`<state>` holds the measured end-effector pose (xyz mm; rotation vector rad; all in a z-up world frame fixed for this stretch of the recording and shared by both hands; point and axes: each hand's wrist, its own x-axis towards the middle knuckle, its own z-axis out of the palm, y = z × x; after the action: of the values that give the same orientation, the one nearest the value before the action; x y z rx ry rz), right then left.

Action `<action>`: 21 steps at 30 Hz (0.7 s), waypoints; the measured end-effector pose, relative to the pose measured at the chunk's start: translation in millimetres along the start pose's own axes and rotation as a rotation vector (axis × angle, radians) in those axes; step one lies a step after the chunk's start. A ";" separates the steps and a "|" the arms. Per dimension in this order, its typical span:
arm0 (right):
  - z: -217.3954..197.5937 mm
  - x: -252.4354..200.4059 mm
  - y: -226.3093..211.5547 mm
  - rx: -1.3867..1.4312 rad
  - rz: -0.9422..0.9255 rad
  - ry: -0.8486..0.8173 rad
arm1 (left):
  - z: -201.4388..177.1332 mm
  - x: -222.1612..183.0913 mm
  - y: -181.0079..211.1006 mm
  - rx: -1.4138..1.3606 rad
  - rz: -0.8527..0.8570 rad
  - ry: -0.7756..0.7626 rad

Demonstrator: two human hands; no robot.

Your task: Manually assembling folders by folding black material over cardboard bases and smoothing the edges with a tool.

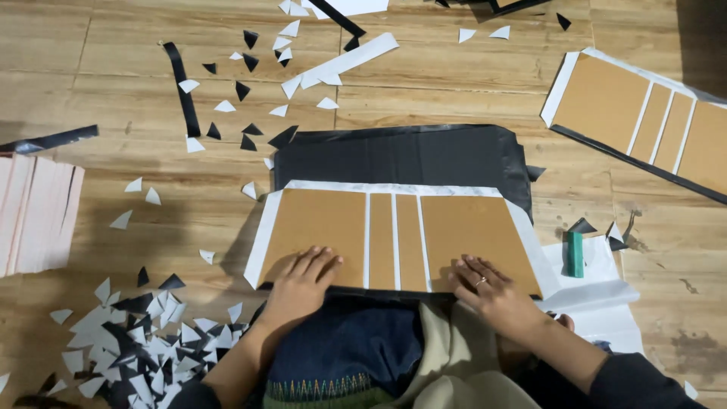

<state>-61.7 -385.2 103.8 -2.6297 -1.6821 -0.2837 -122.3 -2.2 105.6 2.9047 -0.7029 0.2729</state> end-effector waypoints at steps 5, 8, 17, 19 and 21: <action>-26.8 16.1 1.7 0.006 0.083 0.029 | -16.6 3.3 -1.1 -0.074 -0.042 -0.051; -51.4 35.1 -0.2 -0.077 0.124 0.067 | -22.6 10.9 -4.6 -0.061 -0.043 -0.099; -68.8 92.8 91.0 -0.208 0.324 -0.120 | -99.2 117.3 -56.4 -0.102 -0.091 -0.308; -64.1 114.2 117.9 -0.223 0.332 -0.100 | -91.1 140.8 -77.0 -0.011 -0.025 -0.183; -44.3 128.4 148.5 -0.329 0.355 0.011 | -65.7 159.1 -103.6 0.348 0.239 0.185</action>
<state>117.9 -337.2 180.9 -3.0842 -1.2175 -0.6071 55.6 31.0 193.0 3.0502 -1.0649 0.7500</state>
